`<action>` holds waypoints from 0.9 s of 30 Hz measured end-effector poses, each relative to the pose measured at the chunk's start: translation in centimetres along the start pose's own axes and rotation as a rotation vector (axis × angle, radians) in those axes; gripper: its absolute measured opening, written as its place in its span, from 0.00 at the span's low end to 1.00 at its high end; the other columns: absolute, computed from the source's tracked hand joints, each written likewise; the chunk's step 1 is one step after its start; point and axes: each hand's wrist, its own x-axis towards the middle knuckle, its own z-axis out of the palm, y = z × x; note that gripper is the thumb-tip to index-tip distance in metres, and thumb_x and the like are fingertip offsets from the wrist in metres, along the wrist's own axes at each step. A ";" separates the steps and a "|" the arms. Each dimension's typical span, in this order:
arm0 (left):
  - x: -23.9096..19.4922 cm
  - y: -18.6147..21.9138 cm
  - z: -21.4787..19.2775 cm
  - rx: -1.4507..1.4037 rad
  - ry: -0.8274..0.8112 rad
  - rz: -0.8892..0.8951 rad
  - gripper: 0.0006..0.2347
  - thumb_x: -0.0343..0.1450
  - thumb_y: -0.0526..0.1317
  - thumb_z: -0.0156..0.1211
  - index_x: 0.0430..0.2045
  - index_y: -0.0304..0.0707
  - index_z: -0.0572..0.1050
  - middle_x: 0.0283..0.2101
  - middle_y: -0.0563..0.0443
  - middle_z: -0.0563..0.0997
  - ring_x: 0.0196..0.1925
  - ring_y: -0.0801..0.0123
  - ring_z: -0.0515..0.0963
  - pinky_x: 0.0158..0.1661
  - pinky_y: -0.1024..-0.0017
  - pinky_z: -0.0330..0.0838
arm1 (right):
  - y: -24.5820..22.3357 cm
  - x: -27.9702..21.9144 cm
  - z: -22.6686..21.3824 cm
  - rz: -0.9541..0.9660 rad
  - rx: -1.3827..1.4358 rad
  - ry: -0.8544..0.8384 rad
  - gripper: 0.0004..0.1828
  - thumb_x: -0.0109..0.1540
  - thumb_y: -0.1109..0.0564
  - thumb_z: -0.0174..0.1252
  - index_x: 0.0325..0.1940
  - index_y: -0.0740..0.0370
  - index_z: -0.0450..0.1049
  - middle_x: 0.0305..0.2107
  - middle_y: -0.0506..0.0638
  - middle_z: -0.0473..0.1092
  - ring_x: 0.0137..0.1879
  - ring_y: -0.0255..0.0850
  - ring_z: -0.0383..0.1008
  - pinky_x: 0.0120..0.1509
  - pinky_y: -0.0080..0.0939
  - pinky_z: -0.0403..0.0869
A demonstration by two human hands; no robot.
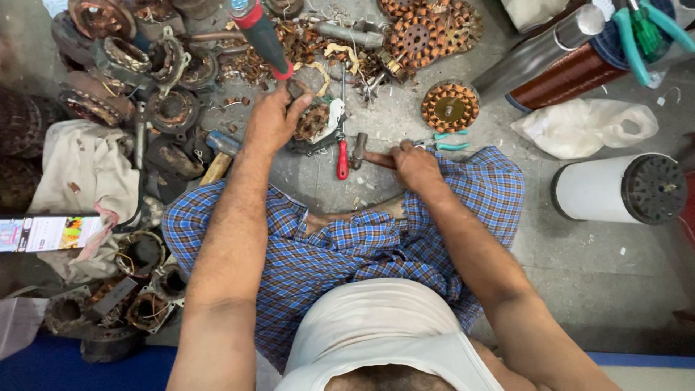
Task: The person repairs electric motor components by using pliers and a screwdriver to strip wires and manipulate small metal parts.
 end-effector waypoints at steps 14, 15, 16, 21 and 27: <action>-0.3 -1.1 1.9 0.140 0.039 0.083 0.13 0.76 0.49 0.63 0.43 0.40 0.79 0.33 0.40 0.85 0.33 0.49 0.85 0.37 0.53 0.79 | -3.0 -2.0 -9.1 -0.129 0.516 0.494 0.17 0.72 0.47 0.49 0.58 0.59 0.73 0.39 0.53 0.72 0.39 0.44 0.75 0.40 0.48 0.79; -0.4 -1.2 2.1 0.174 0.046 0.104 0.13 0.76 0.49 0.63 0.43 0.39 0.79 0.33 0.40 0.85 0.32 0.49 0.85 0.37 0.53 0.79 | -3.4 -2.4 -10.8 -0.209 0.584 0.635 0.17 0.74 0.47 0.49 0.59 0.59 0.73 0.37 0.53 0.72 0.38 0.43 0.74 0.40 0.48 0.78; -0.4 -1.3 2.3 0.210 0.053 0.124 0.13 0.76 0.48 0.63 0.43 0.38 0.78 0.33 0.40 0.84 0.31 0.48 0.85 0.37 0.52 0.79 | -3.7 -3.0 -12.8 -0.261 0.617 0.686 0.18 0.76 0.47 0.47 0.61 0.60 0.72 0.37 0.52 0.72 0.39 0.40 0.75 0.43 0.49 0.78; 0.1 -1.2 2.4 0.232 0.021 0.068 0.13 0.76 0.48 0.61 0.43 0.36 0.78 0.29 0.40 0.83 0.29 0.49 0.85 0.36 0.51 0.79 | -5.3 -7.2 -24.9 -0.248 0.742 0.670 0.20 0.75 0.50 0.46 0.70 0.60 0.65 0.32 0.48 0.71 0.28 0.36 0.71 0.31 0.40 0.75; -0.4 -1.1 2.7 0.260 0.047 0.098 0.15 0.76 0.50 0.62 0.43 0.35 0.78 0.29 0.38 0.83 0.30 0.47 0.84 0.35 0.50 0.78 | -9.5 -9.2 -32.3 -0.576 0.000 0.710 0.27 0.68 0.56 0.60 0.69 0.66 0.65 0.37 0.61 0.70 0.33 0.56 0.75 0.31 0.50 0.73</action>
